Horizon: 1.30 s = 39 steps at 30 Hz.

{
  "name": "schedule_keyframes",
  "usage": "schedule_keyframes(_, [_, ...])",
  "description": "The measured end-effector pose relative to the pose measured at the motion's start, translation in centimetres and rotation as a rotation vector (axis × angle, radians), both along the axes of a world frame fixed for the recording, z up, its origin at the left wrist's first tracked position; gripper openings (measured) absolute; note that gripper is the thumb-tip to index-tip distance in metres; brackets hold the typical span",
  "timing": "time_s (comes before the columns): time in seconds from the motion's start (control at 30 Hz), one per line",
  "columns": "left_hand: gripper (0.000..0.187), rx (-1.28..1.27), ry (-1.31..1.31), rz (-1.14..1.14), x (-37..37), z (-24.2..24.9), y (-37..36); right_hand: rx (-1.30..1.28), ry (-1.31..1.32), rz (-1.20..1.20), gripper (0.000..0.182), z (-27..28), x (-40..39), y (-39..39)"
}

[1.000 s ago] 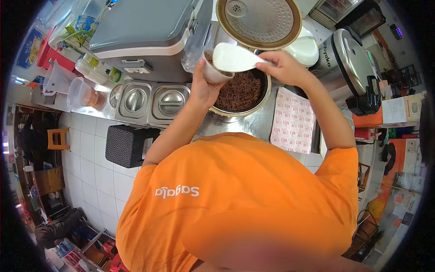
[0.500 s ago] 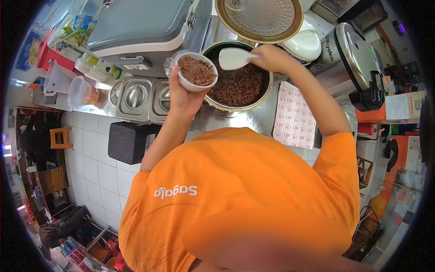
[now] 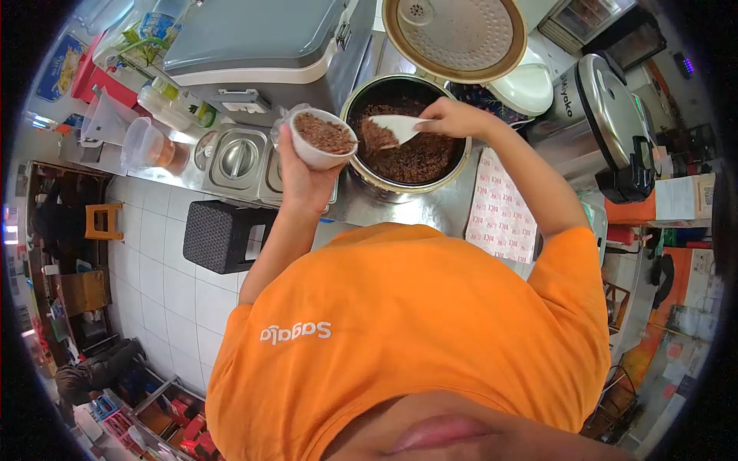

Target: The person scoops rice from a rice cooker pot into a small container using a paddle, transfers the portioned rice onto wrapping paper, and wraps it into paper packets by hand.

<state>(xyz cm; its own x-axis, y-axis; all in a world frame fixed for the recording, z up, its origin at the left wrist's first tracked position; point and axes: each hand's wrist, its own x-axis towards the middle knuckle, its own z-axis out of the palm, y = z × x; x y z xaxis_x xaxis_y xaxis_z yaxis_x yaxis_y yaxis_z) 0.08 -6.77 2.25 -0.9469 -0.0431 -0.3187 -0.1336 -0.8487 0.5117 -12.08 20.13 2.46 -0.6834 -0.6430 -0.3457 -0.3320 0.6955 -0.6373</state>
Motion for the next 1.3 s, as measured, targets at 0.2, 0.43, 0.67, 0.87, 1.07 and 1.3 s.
schedule_keyframes(0.2, [0.059, -0.146, 0.115, -0.139, -1.0, 1.0, 4.8, -0.145, 0.410, -0.219, 0.034, 5.1, 3.5, 0.7])
schedule_keyframes(0.43, [0.060, 0.017, 0.151, -0.202, -3.9, 0.2, 6.5, -0.019, 0.872, -0.278, 0.024, 6.0, 9.8, -1.3])
schedule_keyframes(0.67, [0.065, 0.046, 0.259, -0.237, -3.5, -1.5, 6.7, -0.265, 0.282, -0.418, 0.037, 4.8, 10.1, -1.2])
schedule_keyframes(0.87, [0.055, -0.040, 0.349, -0.241, -3.3, -2.6, 6.9, -0.154, 0.338, -0.401, 0.044, 1.2, 11.9, -4.3])
schedule_keyframes(1.07, [0.043, -0.084, 0.291, -0.239, -2.6, -2.6, 6.4, -0.131, 0.033, -0.211, 0.048, 2.6, 9.7, -1.4])
schedule_keyframes(1.3, [0.055, -0.093, 0.100, 0.151, -2.3, -0.4, 4.9, -0.001, -0.232, -0.355, 0.052, 3.9, 5.7, 1.8])
